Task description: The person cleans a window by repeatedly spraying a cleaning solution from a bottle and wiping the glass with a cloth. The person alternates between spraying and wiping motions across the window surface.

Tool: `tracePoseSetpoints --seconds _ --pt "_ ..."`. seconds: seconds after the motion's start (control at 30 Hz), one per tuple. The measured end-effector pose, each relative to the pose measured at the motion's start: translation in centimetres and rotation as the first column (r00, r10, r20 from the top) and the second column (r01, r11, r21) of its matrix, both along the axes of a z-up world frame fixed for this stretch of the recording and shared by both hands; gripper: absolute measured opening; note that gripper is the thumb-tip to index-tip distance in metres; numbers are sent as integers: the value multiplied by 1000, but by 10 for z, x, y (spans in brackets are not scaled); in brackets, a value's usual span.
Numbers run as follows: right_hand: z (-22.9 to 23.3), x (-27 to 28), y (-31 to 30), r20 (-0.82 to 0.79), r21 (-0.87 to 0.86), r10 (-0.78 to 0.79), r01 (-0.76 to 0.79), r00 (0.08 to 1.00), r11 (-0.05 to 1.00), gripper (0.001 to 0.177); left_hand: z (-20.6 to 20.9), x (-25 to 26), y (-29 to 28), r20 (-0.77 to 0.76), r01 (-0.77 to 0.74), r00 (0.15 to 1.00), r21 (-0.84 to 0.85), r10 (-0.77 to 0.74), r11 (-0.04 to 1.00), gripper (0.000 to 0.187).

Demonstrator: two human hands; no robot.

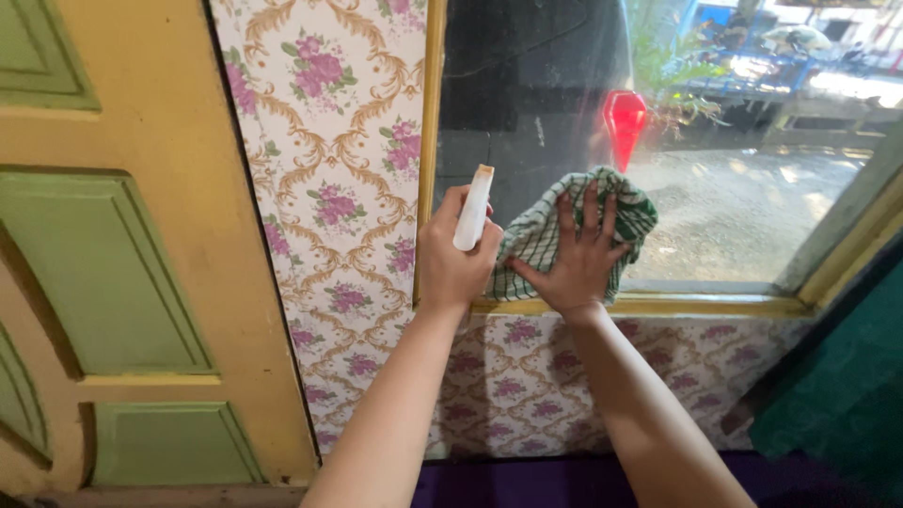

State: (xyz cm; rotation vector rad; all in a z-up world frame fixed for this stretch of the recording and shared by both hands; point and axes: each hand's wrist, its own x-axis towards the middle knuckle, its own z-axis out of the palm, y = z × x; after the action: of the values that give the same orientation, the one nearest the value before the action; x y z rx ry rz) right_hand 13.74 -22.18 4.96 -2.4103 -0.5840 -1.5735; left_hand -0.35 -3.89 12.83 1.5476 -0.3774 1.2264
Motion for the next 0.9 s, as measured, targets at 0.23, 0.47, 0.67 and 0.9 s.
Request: tracePoseSetpoints --seconds 0.23,0.47,0.67,0.9 --pt "55 1 9 103 76 -14 6 995 997 123 6 -1 1 21 -41 999 13 41 999 23" --pt "189 64 -14 199 120 -164 142 966 983 114 2 2 4 -44 -18 999 10 19 1000 23" --pt "205 82 -27 194 188 -162 125 968 974 107 3 4 3 -5 -36 999 15 36 999 19" --pt "163 62 -40 337 59 -190 181 922 982 116 3 -2 2 -30 -18 999 26 19 999 19"
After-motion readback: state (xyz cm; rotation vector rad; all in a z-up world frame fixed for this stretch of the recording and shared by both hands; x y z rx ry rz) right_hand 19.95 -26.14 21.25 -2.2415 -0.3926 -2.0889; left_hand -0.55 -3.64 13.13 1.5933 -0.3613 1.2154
